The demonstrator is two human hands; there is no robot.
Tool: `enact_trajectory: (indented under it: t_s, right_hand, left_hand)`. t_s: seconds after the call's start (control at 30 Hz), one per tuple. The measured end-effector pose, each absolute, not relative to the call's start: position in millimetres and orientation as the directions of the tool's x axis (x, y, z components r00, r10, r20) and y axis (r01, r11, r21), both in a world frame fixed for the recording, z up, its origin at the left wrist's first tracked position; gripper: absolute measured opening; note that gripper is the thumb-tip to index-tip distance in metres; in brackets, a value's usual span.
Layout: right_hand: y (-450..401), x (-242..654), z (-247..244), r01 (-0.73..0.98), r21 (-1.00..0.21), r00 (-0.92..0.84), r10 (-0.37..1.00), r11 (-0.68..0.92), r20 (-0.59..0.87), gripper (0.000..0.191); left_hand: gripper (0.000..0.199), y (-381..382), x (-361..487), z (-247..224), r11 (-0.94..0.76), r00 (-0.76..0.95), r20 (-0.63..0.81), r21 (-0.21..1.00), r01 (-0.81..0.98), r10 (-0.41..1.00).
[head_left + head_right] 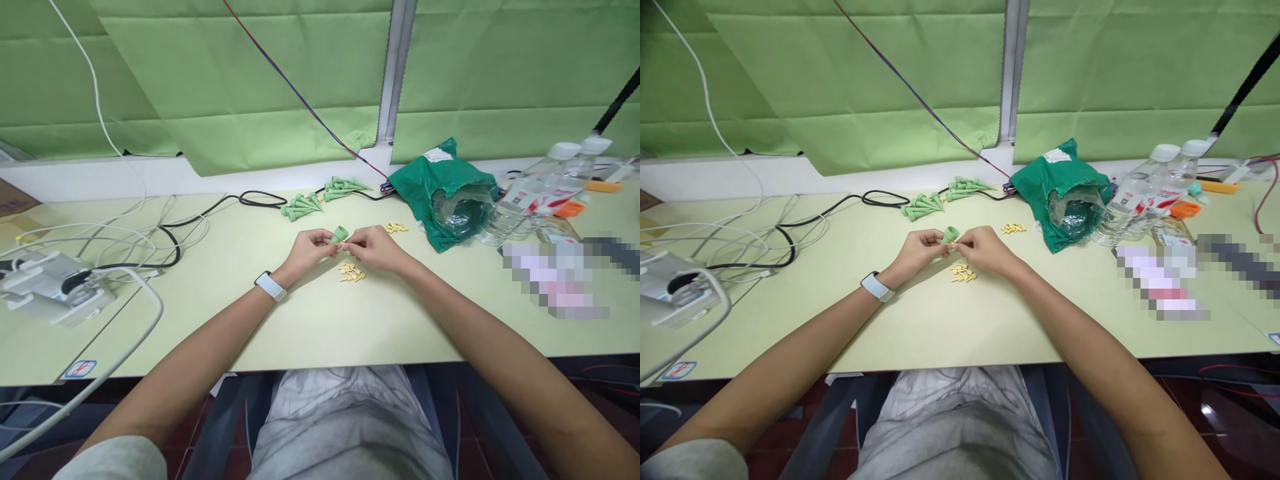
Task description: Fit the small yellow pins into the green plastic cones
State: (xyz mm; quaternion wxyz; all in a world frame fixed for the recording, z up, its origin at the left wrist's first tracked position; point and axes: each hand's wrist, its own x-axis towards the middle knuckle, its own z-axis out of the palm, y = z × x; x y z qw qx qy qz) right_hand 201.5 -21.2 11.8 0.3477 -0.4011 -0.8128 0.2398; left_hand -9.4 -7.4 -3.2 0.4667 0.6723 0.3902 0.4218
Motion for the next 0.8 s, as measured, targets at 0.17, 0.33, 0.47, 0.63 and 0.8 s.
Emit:
enact_trajectory:
  t_s: [0.17,0.33,0.47,0.63,0.8]
  right_hand:
    - [-22.3,201.0,15.5,0.393,-0.828,-0.42,0.879,0.401,0.226,0.034]
    - [-18.1,208.9,18.6,0.133,-0.99,-0.611,0.79,0.044,-0.047,0.04]
    - [-18.2,213.3,23.2,0.106,-0.994,-0.64,0.768,0.036,-0.041,0.046]
    - [-22.2,212.6,27.7,0.174,-0.976,-0.585,0.811,0.135,0.008,0.037]
    - [-26.3,205.8,22.1,0.352,-0.89,-0.481,0.872,0.29,0.094,0.031]
  left_hand:
    - [0.031,-8.4,-12.8,2.8,-0.28,0.364,0.213,0.949,0.142,0.907]
    - [0.027,-9.4,-14.9,5.3,-0.313,0.448,0.223,0.94,0.138,0.866]
    - [0.029,-10.9,-14.4,6.6,-0.332,0.428,0.235,0.928,0.167,0.873]
    - [0.029,-16.7,-14.6,12.9,-0.35,0.448,0.231,0.915,0.203,0.863]
    - [0.028,-18.2,-13.8,12.6,-0.349,0.423,0.228,0.907,0.234,0.877]
